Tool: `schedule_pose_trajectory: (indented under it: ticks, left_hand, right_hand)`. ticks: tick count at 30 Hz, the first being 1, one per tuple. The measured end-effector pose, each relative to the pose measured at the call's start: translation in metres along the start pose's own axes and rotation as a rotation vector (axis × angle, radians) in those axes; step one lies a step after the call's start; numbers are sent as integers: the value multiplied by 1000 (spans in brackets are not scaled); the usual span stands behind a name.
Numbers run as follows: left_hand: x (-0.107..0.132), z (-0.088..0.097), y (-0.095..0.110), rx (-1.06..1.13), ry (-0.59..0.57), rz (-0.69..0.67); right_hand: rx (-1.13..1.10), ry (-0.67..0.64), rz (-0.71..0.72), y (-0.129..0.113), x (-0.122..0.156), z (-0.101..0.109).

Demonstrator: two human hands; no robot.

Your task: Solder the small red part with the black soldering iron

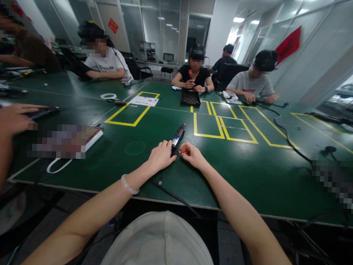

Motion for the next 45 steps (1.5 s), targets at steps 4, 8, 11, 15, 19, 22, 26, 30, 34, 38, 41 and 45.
schedule_pose_trajectory:
  ticks: [4, 8, 11, 15, 19, 22, 26, 30, 34, 38, 41, 45]
  left_hand:
    - [0, -1, 2, -2, 5, -3]
    - [0, -1, 4, 7, 5, 3]
    - [0, -1, 5, -2, 3, 5]
    - [0, -1, 8, -18, -12, 9]
    - [-2, -4, 11, -14, -19, 31]
    - [-3, -6, 13, -14, -13, 20]
    - [-4, -7, 12, -15, -11, 16]
    - [-4, -7, 11, -13, -18, 19]
    - [-4, -6, 11, -8, -26, 23]
    - [-3, -4, 11, -2, -36, 27]
    - [-2, -4, 12, -3, -32, 22]
    - [-2, -4, 12, -6, -25, 14]
  right_hand:
    - [48, -8, 16, -4, 0, 0]
    - [-1, -16, 1, -4, -1, -1]
    - [-79, -7, -1, -3, -2, -2]
    - [-52, -8, 26, -7, -3, -3]
    - [121, 4, 98, -15, -1, -2]
    - [235, -14, 120, -18, 0, -2]
    - [317, -26, 121, -20, 2, -1]
    - [330, -13, 90, -18, 1, 0]
    - [363, -15, 102, -18, 0, 1]
    - [353, -14, 100, -19, 1, 2]
    - [347, -15, 108, -20, 1, 1]
    - [338, -21, 117, -19, 0, -1]
Point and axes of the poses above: each hand's wrist, its own x-axis away from the middle knuckle, its own z-axis out of the back of the hand, y = z × x, the point moved 6 cm from there along -x, towards the middle knuckle, and after that the axes turned 9 degrees about -y, right-handed, at the moved point
